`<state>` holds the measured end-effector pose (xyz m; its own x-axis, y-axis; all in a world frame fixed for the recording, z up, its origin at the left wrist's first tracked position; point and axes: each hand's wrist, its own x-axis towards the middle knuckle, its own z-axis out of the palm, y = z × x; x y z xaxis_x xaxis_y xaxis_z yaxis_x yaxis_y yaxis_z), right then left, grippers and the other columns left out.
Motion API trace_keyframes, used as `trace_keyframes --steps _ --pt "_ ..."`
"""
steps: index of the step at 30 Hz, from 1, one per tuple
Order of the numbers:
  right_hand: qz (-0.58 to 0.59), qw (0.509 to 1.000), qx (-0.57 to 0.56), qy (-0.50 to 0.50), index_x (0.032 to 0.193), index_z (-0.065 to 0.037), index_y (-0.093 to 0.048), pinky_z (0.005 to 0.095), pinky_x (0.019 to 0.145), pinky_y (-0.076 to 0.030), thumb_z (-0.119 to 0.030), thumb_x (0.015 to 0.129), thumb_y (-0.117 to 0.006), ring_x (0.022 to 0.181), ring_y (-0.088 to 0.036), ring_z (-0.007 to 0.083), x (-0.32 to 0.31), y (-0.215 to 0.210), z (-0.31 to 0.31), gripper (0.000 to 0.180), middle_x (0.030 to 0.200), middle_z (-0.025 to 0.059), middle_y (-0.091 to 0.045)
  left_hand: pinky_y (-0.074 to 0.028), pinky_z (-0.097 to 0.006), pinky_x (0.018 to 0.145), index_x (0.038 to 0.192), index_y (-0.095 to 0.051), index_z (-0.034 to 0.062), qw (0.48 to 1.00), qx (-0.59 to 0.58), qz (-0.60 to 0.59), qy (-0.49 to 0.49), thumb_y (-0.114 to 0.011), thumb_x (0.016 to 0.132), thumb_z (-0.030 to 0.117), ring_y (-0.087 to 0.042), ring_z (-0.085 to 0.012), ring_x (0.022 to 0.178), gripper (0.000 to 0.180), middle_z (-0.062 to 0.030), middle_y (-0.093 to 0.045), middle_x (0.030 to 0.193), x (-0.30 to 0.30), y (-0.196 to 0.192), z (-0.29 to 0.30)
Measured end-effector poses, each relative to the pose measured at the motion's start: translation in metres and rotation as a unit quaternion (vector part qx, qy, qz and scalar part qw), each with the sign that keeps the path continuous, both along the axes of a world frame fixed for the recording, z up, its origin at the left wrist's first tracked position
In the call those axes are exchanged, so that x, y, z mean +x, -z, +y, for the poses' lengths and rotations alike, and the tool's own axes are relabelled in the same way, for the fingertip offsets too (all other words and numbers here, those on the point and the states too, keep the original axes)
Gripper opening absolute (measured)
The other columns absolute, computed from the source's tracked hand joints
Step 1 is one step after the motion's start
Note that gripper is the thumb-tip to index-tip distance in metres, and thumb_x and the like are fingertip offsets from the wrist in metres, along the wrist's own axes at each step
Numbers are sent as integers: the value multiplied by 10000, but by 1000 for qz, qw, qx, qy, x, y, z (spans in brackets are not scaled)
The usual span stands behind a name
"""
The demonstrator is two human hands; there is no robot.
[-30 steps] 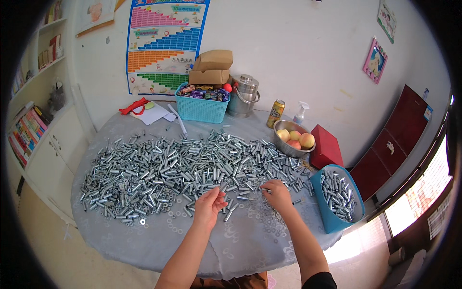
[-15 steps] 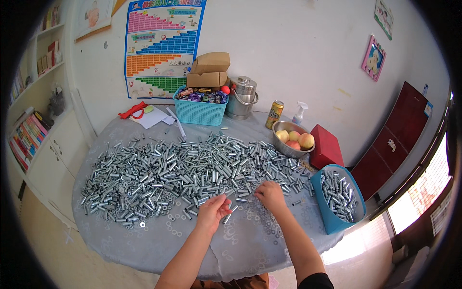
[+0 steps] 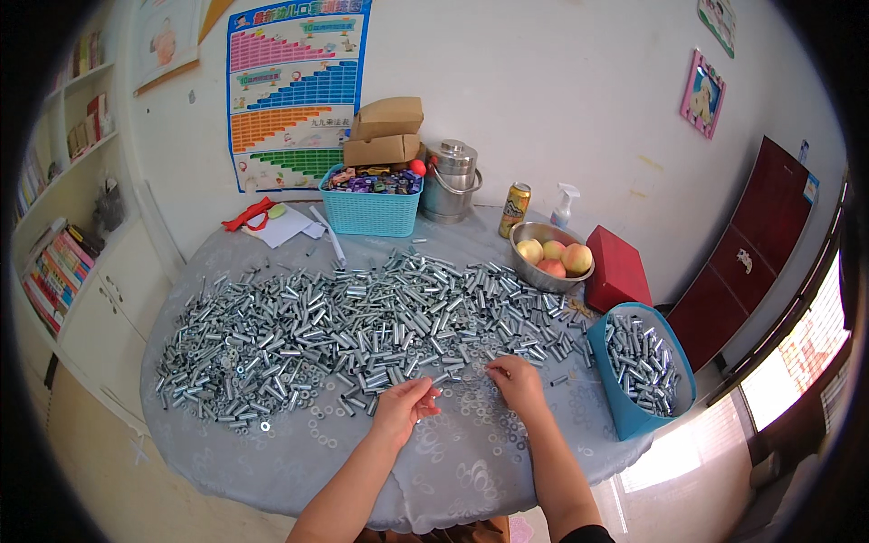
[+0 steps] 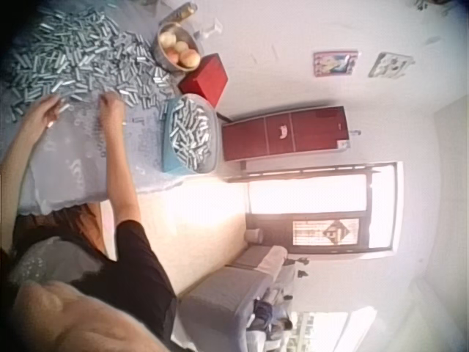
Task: The person sits at a table covered with a large pile of metal bolts and washers. They repeatedly pick up a bolt and a washer, thread the washer onto the bolt, and place the assembled unit into a blue plastic bin on the right. The process is continuous and repetitive throughout the clip.
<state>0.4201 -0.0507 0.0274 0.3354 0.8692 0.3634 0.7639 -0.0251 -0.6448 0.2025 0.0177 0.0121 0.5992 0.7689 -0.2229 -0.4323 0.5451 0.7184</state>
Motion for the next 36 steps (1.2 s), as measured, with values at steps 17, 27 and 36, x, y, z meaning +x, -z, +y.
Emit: trace_keyframes --steps 17,27,36 --pt "258 950 57 -165 926 -24 -658 230 725 -465 -8 741 -675 823 -578 118 -33 -9 -7 187 938 59 -625 -536 -297 562 855 -617 -20 996 40 72 44 -605 845 167 -558 -111 550 188 -72 -609 734 3 -2 -8" --pt "260 949 59 -168 923 -23 -647 235 732 -464 -53 741 -694 800 -584 111 -31 -5 -8 191 876 38 -643 -532 -300 525 809 -605 -24 992 99 84 6 -571 865 166 -540 -114 535 201 -65 -575 684 7 -7 -14" --pt "334 934 -66 -109 925 -8 -637 238 631 -470 -173 874 -571 667 -559 91 -32 -13 -12 186 718 38 -613 -530 -301 509 815 -604 -22 990 115 83 20 -576 863 162 -546 -125 517 192 -67 -579 685 10 -10 -19"
